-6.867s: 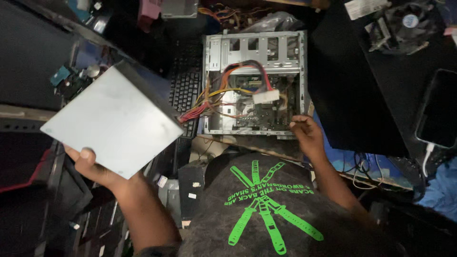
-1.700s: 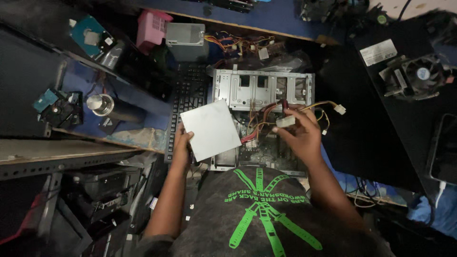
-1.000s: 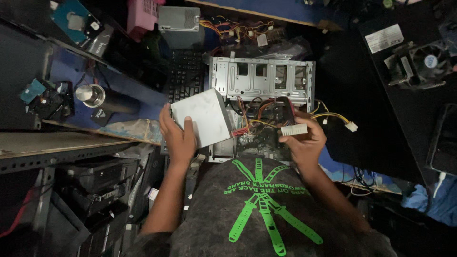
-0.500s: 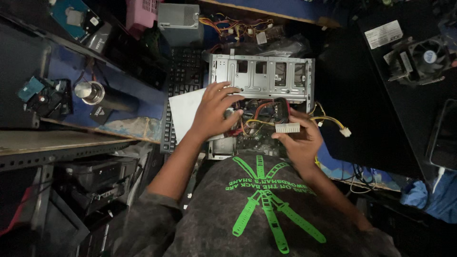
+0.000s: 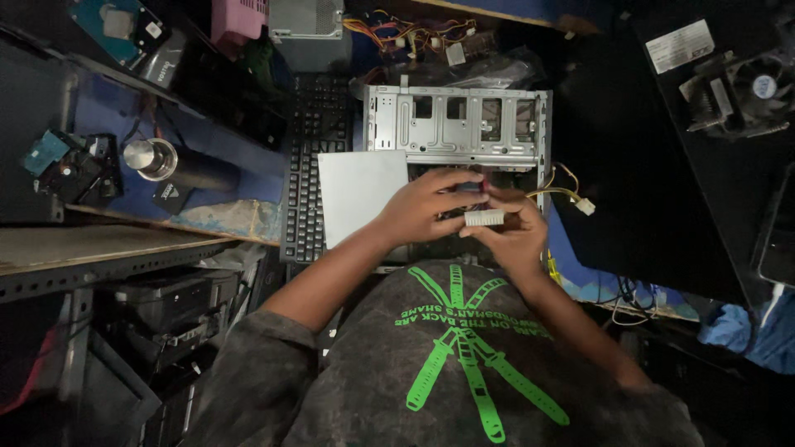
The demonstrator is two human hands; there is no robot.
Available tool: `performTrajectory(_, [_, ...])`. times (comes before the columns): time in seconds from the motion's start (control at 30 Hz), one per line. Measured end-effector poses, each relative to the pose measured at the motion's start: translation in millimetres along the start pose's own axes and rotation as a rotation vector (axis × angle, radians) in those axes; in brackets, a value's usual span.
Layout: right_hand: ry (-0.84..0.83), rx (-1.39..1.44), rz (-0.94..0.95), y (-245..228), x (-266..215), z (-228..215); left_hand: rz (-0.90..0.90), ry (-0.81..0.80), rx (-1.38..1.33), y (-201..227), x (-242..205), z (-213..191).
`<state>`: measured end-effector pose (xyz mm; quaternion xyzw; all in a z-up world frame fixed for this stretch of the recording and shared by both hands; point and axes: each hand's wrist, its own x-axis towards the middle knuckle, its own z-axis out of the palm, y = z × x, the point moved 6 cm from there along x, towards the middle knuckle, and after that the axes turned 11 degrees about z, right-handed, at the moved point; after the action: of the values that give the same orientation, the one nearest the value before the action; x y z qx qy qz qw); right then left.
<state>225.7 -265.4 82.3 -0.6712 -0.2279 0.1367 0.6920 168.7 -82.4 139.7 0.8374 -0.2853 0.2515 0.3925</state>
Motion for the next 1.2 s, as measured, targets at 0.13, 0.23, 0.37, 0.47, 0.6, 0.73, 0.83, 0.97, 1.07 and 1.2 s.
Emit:
performTrajectory(0.13, [-0.041,0.009,-0.064,-2,-3,6,0.017,-0.009,-0.041,-6,-6,4])
performTrajectory(0.23, [-0.053,-0.005,-0.049,-2,-3,7,-0.013,-0.003,-0.05,-9,-9,4])
performTrajectory(0.37, [-0.109,-0.016,-0.033,1,-10,8,-0.028,0.01,-0.049,-11,-13,0])
performTrajectory(0.47, [-0.062,-0.209,0.028,4,-16,6,0.038,-0.029,0.022,-5,-13,2])
performTrajectory(0.6, [-0.037,-0.245,0.078,-5,-14,-1,0.123,0.042,0.092,2,-13,-1])
performTrajectory(0.73, [-0.125,-0.153,0.25,-11,-9,-1,0.048,-0.01,0.11,0,-17,0])
performTrajectory(0.83, [-0.203,-0.149,0.288,-16,-5,3,-0.074,0.003,0.022,-7,-20,-2])
performTrajectory(0.97, [-0.258,-0.057,0.379,-12,-3,4,-0.155,0.047,-0.079,-14,-18,-5])
performTrajectory(1.07, [-0.255,-0.154,0.305,-12,-3,4,-0.132,0.061,-0.117,-12,-17,-7])
performTrajectory(1.2, [-0.233,-0.241,0.232,-17,-3,3,-0.139,0.065,-0.171,-9,-16,-11])
